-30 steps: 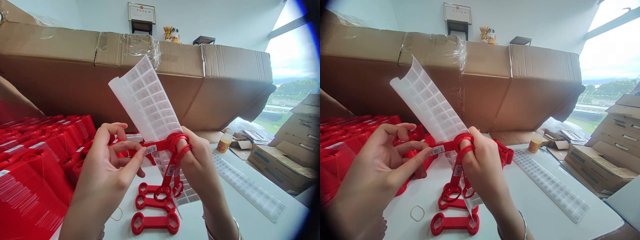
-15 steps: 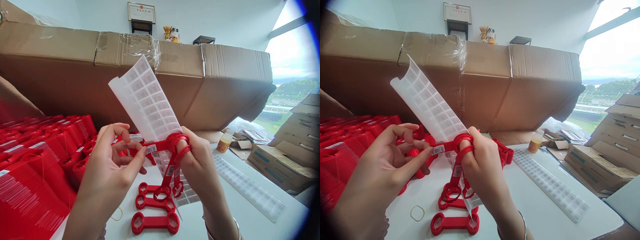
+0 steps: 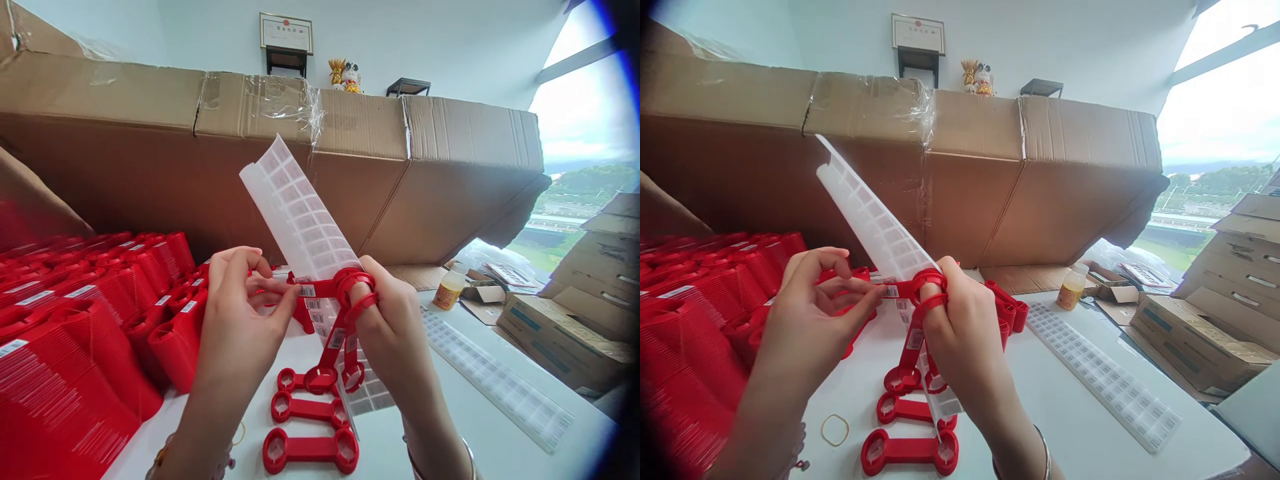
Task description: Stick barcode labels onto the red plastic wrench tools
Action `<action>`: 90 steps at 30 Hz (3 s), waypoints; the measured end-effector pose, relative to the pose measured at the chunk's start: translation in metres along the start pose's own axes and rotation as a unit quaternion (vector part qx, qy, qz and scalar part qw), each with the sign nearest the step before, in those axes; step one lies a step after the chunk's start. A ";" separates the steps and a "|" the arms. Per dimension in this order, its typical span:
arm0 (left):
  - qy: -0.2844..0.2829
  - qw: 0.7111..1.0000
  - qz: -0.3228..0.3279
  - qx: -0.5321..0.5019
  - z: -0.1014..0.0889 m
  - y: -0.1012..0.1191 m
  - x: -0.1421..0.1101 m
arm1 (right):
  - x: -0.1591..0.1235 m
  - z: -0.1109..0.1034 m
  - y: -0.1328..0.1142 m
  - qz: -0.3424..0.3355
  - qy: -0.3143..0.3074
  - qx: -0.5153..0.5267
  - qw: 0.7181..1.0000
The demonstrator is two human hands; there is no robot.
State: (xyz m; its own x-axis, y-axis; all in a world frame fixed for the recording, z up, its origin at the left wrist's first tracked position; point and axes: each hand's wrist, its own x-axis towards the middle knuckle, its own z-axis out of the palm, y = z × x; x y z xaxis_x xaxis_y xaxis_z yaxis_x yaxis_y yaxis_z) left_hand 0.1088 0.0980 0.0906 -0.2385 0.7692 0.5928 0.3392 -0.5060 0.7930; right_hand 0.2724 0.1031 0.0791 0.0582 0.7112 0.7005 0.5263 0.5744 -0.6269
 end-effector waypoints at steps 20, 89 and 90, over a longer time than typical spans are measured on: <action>-0.154 0.944 -0.162 -0.241 -0.033 -0.009 0.022 | 0.019 0.003 0.025 0.072 -0.040 0.088 0.993; -0.173 0.932 -0.152 -0.280 -0.027 -0.004 0.018 | 0.032 -0.041 0.044 0.080 -0.125 0.214 0.966; -0.136 0.941 -0.141 -0.277 -0.024 -0.004 0.018 | 0.031 -0.040 0.042 0.077 -0.135 0.216 0.964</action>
State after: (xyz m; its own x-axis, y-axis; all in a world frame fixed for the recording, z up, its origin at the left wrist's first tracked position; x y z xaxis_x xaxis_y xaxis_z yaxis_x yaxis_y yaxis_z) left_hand 0.0816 0.1050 0.1016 0.0185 0.9369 0.3490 -0.2468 -0.3340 0.9097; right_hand 0.3307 0.1332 0.0884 -0.1462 0.8479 0.5095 0.1228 0.5266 -0.8412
